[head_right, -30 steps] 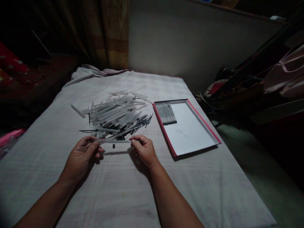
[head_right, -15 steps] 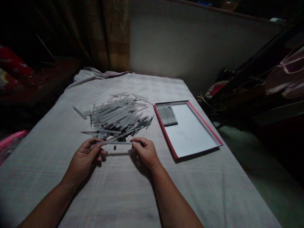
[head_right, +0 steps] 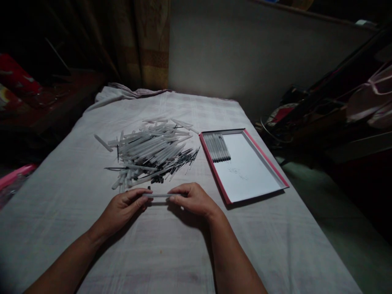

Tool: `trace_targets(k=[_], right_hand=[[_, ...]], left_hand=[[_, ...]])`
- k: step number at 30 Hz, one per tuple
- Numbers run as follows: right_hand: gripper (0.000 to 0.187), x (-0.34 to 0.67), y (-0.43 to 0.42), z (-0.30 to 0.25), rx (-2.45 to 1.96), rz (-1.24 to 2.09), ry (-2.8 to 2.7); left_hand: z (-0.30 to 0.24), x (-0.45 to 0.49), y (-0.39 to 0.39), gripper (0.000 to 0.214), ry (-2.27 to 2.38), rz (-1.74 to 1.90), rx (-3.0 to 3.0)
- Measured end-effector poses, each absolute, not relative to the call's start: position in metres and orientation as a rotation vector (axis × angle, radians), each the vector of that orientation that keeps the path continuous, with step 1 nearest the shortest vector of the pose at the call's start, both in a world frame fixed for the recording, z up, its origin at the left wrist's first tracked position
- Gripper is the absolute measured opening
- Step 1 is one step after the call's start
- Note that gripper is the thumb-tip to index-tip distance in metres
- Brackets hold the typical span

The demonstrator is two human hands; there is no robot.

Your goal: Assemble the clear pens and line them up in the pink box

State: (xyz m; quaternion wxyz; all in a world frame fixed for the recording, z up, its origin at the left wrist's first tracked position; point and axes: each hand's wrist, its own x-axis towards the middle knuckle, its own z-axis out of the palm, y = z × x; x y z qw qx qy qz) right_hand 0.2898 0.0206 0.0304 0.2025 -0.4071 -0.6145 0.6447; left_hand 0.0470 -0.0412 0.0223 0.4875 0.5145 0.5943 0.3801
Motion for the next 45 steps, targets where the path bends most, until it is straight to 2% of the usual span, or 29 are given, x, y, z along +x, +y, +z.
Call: trace_targets(k=[6, 15, 24, 29, 35, 38, 41, 45], right_hand=[[0.027, 0.276, 0.016, 0.030, -1.046, 1.580, -1.870], [0.027, 0.269, 0.013, 0.028, -1.024, 1.464, -1.951], [0.025, 0.262, 0.012, 0.031, -1.091, 1.389, -1.933], [0.024, 0.275, 0.025, 0.044, -1.160, 1.088, -1.825], [0.038, 0.363, 0.098, 0.053, -1.498, 0.611, -1.370], [0.037, 0.409, 0.142, 0.049, -1.850, 0.354, -1.340], [0.037, 0.430, 0.169, 0.041, -2.099, 0.265, -1.389], [0.042, 0.423, 0.184, 0.027, -2.175, 0.213, -1.433]], left_hand=[[0.030, 0.050, -0.039, 0.033, 1.440, 1.001, 1.075], [0.031, 0.050, -0.039, 0.038, 1.449, 0.987, 0.947], [0.029, 0.049, -0.037, 0.062, 1.457, 0.966, 0.890], [0.026, 0.041, -0.034, 0.079, 1.401, 1.079, 0.880], [0.026, 0.032, -0.032, 0.067, 1.349, 1.094, 0.804], [0.030, 0.034, -0.033, 0.062, 1.336, 1.080, 0.811], [0.032, 0.036, -0.033, 0.058, 1.324, 1.070, 0.820], [0.029, 0.035, -0.034, 0.054, 1.322, 1.070, 0.818]])
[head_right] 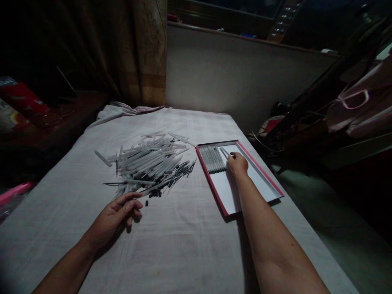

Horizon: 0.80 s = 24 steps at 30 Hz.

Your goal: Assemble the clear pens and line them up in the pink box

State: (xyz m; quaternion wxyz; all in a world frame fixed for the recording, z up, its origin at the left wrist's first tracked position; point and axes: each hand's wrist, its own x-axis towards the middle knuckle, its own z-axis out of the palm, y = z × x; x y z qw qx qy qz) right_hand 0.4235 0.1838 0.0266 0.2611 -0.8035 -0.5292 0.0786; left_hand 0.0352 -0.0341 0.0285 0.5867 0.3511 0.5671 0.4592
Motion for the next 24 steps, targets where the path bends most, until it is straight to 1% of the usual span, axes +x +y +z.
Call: trace_targets(k=[2, 7, 16, 18, 24], right_hand=[[0.043, 0.417, 0.187, 0.020, -2.188, 0.187, -1.485], [0.038, 0.415, 0.189, 0.013, -2.173, 0.140, -1.646], [0.040, 0.410, 0.181, 0.015, -2.143, 0.132, -1.825], [0.042, 0.408, 0.179, 0.014, -2.131, 0.121, -1.843], [0.060, 0.394, 0.178, 0.010, -2.104, 0.092, -1.910]], left_hand=[[0.026, 0.034, -0.034, 0.053, 1.315, 1.067, 0.824], [0.027, 0.034, -0.034, 0.052, 1.315, 1.053, 0.824], [0.026, 0.035, -0.034, 0.054, 1.310, 1.047, 0.813], [0.025, 0.034, -0.034, 0.054, 1.308, 1.053, 0.818], [0.025, 0.033, -0.033, 0.055, 1.310, 1.046, 0.833]])
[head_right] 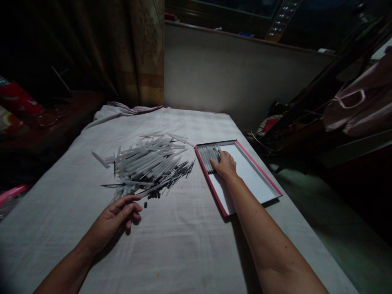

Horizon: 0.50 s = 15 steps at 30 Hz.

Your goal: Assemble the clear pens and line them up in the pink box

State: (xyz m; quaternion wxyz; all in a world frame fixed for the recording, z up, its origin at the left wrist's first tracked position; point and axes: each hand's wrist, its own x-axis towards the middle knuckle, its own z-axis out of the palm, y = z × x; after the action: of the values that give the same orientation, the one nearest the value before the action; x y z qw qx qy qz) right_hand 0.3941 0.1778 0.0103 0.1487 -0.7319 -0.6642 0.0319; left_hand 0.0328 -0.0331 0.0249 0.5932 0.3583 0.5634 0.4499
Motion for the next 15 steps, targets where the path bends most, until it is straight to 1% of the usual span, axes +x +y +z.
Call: trace_targets(k=[8, 11, 15], right_hand=[[0.057, 0.387, 0.189, 0.016, -2.225, 0.275, -1.901], [0.055, 0.389, 0.193, 0.014, -2.239, 0.269, -1.888], [0.058, 0.391, 0.199, 0.010, -2.255, 0.225, -1.915]], left_hand=[[0.022, 0.033, -0.034, 0.056, 1.326, 1.040, 0.821], [0.023, 0.034, -0.033, 0.056, 1.323, 1.038, 0.818], [0.024, 0.034, -0.033, 0.055, 1.323, 1.045, 0.829]])
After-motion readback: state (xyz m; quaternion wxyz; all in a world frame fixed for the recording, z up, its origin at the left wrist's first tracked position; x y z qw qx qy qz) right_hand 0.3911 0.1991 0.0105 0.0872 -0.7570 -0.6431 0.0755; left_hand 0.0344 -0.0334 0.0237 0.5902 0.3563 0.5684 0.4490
